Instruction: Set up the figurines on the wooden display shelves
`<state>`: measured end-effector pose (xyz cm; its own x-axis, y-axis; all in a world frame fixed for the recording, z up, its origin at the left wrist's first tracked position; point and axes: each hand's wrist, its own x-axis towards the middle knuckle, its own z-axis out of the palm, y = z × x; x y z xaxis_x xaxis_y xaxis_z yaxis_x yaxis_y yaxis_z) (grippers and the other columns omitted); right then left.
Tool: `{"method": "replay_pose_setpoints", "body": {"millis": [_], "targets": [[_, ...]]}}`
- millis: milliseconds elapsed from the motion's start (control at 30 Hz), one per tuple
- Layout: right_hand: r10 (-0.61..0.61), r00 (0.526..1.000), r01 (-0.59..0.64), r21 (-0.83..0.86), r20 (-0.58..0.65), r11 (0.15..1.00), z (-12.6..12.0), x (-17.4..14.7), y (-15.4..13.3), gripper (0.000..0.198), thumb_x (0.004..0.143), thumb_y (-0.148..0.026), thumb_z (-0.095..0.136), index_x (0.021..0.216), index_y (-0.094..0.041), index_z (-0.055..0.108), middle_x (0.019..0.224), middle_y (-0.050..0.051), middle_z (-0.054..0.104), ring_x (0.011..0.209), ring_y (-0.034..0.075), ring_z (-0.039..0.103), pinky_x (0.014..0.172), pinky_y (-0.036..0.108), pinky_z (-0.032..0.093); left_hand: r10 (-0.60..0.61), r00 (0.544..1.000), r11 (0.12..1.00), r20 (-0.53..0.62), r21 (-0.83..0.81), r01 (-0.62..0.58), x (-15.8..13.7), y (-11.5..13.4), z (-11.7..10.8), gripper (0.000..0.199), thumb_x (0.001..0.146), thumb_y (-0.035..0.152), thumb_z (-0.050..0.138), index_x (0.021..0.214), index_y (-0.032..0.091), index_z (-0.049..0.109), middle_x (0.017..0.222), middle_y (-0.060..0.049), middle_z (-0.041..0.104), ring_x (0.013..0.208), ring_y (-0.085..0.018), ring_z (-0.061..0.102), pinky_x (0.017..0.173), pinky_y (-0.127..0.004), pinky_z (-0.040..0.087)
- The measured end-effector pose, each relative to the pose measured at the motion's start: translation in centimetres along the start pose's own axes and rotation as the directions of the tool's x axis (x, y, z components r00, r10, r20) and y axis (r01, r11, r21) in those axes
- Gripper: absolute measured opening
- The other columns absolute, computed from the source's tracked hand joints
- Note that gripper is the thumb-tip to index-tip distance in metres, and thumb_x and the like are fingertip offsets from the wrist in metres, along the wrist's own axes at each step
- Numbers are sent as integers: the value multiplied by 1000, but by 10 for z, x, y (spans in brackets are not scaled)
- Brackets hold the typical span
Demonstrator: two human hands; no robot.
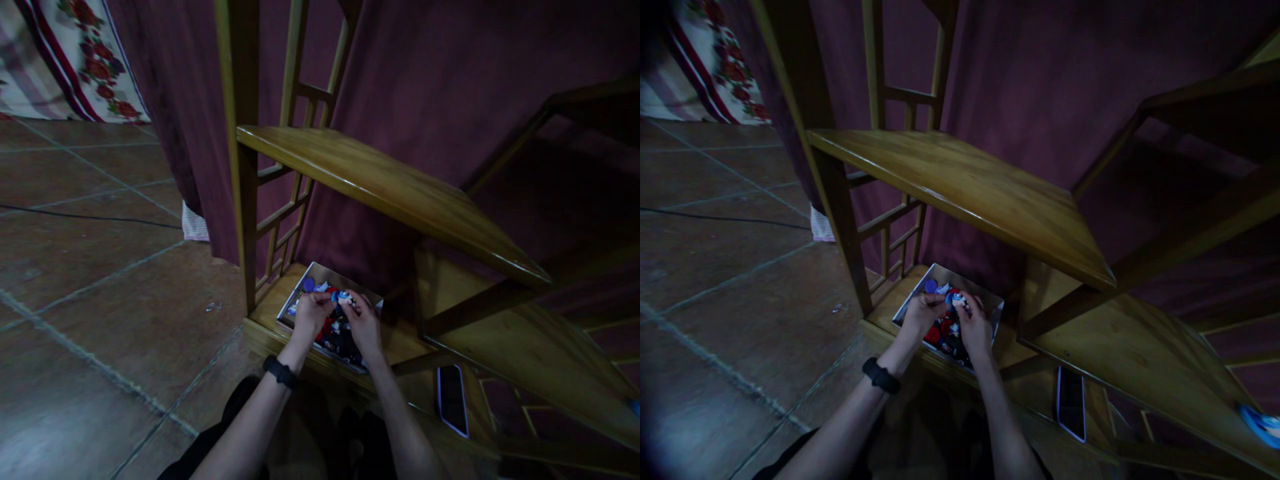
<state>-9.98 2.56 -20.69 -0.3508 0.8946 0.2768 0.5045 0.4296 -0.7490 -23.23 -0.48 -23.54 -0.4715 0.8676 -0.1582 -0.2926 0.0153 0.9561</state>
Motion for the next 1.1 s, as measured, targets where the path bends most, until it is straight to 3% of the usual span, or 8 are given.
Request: {"method": "replay_pose_setpoints", "body": {"millis": [167,300,433,733,1100], "targets": [[-12,1000,12,9,-7,1000,1,0,2,32,83,-33,52,114,-28,60,110,4,63,100,20,59,90,33,45,-113,993,986,-21,-122,110,-6,11,3,17,51,15,74,67,12,70,50,1,60,45,-10,51,48,-22,42],[140,990,-138,286,11,948,7,5,16,38,78,-35,58,114,-24,59,107,4,66,98,21,61,88,38,49,-230,973,938,-5,-268,221,-11,20,5,28,44,19,81,67,12,66,56,-1,64,51,-12,58,56,-27,50],[186,981,-194,434,62,880,8,7,21,44,75,-38,60,116,-20,58,101,6,68,89,21,65,80,38,53,-234,972,930,8,-289,227,-12,22,6,34,41,21,85,68,11,64,57,-2,64,53,-12,60,57,-27,51],[103,995,-96,265,-12,960,8,8,25,36,76,-31,59,112,-27,62,105,4,67,97,22,62,80,36,53,-229,973,953,0,-205,224,-9,20,7,23,49,13,79,67,10,64,56,-1,63,51,-12,58,57,-28,50],[26,1000,-29,191,17,981,4,9,25,33,76,-28,58,108,-27,64,101,4,64,94,20,61,80,33,52,-213,977,942,-24,-272,199,-12,16,10,26,46,16,80,67,10,65,52,-1,61,49,-12,57,56,-27,49]]}}
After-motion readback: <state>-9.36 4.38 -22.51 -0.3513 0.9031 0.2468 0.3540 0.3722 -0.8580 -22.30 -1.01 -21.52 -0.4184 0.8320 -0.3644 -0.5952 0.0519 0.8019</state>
